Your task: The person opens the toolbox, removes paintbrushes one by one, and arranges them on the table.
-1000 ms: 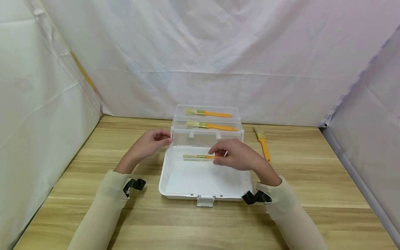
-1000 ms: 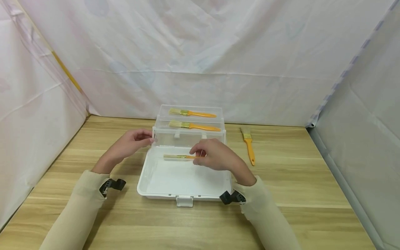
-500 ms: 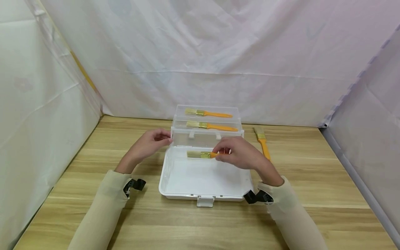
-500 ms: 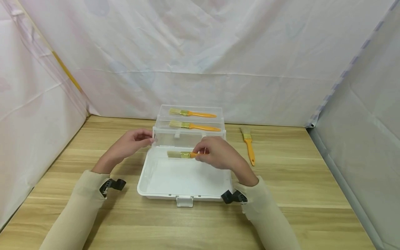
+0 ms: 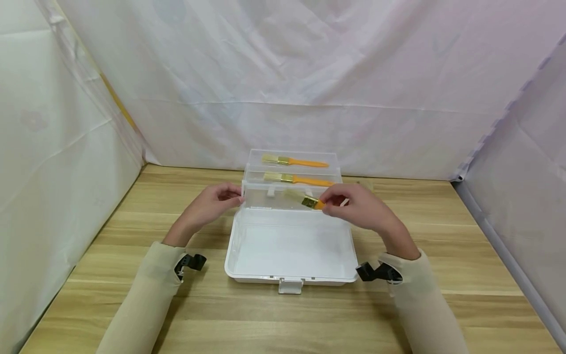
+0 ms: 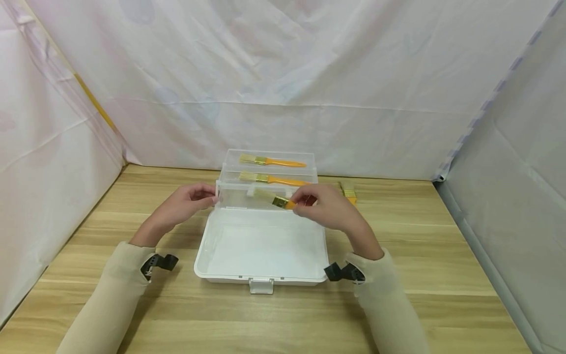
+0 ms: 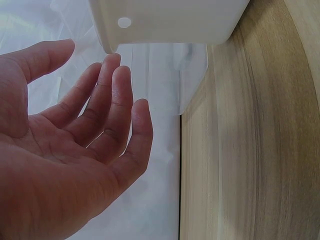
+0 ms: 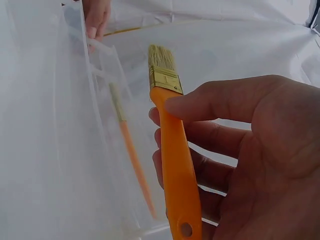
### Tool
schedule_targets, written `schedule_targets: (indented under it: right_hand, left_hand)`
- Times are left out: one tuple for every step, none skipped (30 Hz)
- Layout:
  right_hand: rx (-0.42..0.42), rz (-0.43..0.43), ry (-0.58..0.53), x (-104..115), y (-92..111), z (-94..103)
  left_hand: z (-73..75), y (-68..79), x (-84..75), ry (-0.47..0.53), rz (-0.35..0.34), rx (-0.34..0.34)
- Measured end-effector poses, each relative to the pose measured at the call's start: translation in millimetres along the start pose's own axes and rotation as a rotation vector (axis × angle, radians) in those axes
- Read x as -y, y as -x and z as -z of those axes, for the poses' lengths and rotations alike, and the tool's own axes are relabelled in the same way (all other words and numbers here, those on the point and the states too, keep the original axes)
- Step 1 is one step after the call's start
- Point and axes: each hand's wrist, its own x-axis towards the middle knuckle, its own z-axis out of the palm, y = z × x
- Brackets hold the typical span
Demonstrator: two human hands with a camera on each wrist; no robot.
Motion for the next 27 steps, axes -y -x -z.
schedule_targets:
  right_hand:
    - [-0.004, -0.019, -0.004, -0.9, 1.2, 2.9]
    - [-0.008, -0.039, -0.008, -1.6, 2.3, 5.8]
    - [-0.013, -0.057, -0.015, -2.2, 3.6, 8.8]
    - [-0.018, -0.076, -0.024, -2.8, 4.8, 11.6]
    - [-0.023, -0.092, -0.034, -3.6, 5.9, 14.5]
    - [-0.025, -0.108, -0.047, -4.5, 7.1, 17.4]
    - [-0.028, -0.12, -0.062, -5.3, 8.3, 20.1]
    - [-0.031, -0.131, -0.078, -6.5, 9.5, 22.8]
    - [-0.032, -0.144, -0.097, -7.8, 10.7, 25.3]
    - [-0.032, -0.156, -0.117, -9.5, 11.9, 27.8]
    - [-0.033, -0.168, -0.131, -11.3, 13.1, 30.1]
    - [-0.032, -0.184, -0.153, -13.2, 14.2, 32.3]
    - [-0.032, -0.199, -0.176, -15.3, 15.2, 34.3]
    - [-0.031, -0.215, -0.198, -17.7, 15.9, 36.2]
    - [-0.03, -0.23, -0.22, -20.1, 16.5, 38.0]
    - [-0.031, -0.242, -0.236, -22.8, 17.1, 39.9]
    - [-0.033, -0.253, -0.255, -25.8, 17.7, 41.6]
    - [-0.034, -0.261, -0.274, -28.8, 18.0, 43.2]
    - [-0.038, -0.265, -0.286, -31.9, 18.4, 44.9]
    - [-0.041, -0.27, -0.295, -35.2, 18.8, 46.5]
    - [-0.045, -0.277, -0.305, -38.2, 19.3, 48.1]
    - [-0.049, -0.283, -0.31, -41.6, 19.7, 49.6]
    - [-0.053, -0.29, -0.321, -45.1, 20.2, 51.1]
    - [-0.057, -0.296, -0.328, -48.5, 20.7, 52.5]
    - [-0.063, -0.302, -0.339, -52.1, 21.3, 53.9]
    - [-0.067, -0.308, -0.348, -56.0, 21.8, 55.1]
    - [-0.071, -0.312, -0.36, -60.0, 22.4, 56.2]
  left_hand:
    - [-0.1, 0.0, 0.0, 0.001, 0.0, 0.001]
    - [0.0, 0.0, -0.2, 0.0, 0.0, 0.001]
    - [0.1, 0.0, -0.2, 0.001, 0.001, 0.001]
    - [0.1, -0.1, -0.2, 0.001, 0.001, 0.002]
    - [0.2, -0.1, -0.1, 0.002, 0.002, 0.003]
    - [0.3, -0.2, -0.1, 0.002, 0.002, 0.003]
    - [0.4, -0.2, 0.0, 0.003, 0.002, 0.003]
    - [0.5, -0.2, 0.1, 0.003, 0.002, 0.003]
    - [0.5, -0.3, 0.3, 0.003, 0.003, 0.003]
    - [0.5, -0.2, 0.3, 0.004, 0.003, 0.002]
    - [0.6, -0.2, 0.3, 0.005, 0.004, 0.002]
    - [0.6, -0.2, 0.3, 0.006, 0.004, 0.001]
    - [0.6, -0.1, 0.3, 0.007, 0.005, 0.002]
    - [0.5, -0.1, 0.3, 0.008, 0.005, 0.002]
    - [0.4, -0.1, 0.4, 0.008, 0.005, 0.002]
    - [0.4, -0.1, 0.4, 0.008, 0.006, 0.002]
    - [0.3, -0.1, 0.5, 0.008, 0.006, 0.003]
    - [0.3, -0.1, 0.5, 0.007, 0.007, 0.003]
    - [0.3, -0.1, 0.5, 0.006, 0.007, 0.003]
    - [0.3, -0.1, 0.5, 0.005, 0.007, 0.003]
    - [0.4, -0.1, 0.4, 0.004, 0.007, 0.002]
    - [0.5, -0.1, 0.3, 0.003, 0.008, 0.002]
    - [0.5, -0.2, 0.4, 0.002, 0.008, 0.002]
    - [0.6, -0.2, 0.4, 0.002, 0.008, 0.002]
    - [0.7, -0.3, 0.5, 0.003, 0.008, 0.002]
    - [0.7, -0.4, 0.6, 0.004, 0.008, 0.003]
    - [0.7, -0.4, 0.7, 0.005, 0.008, 0.003]
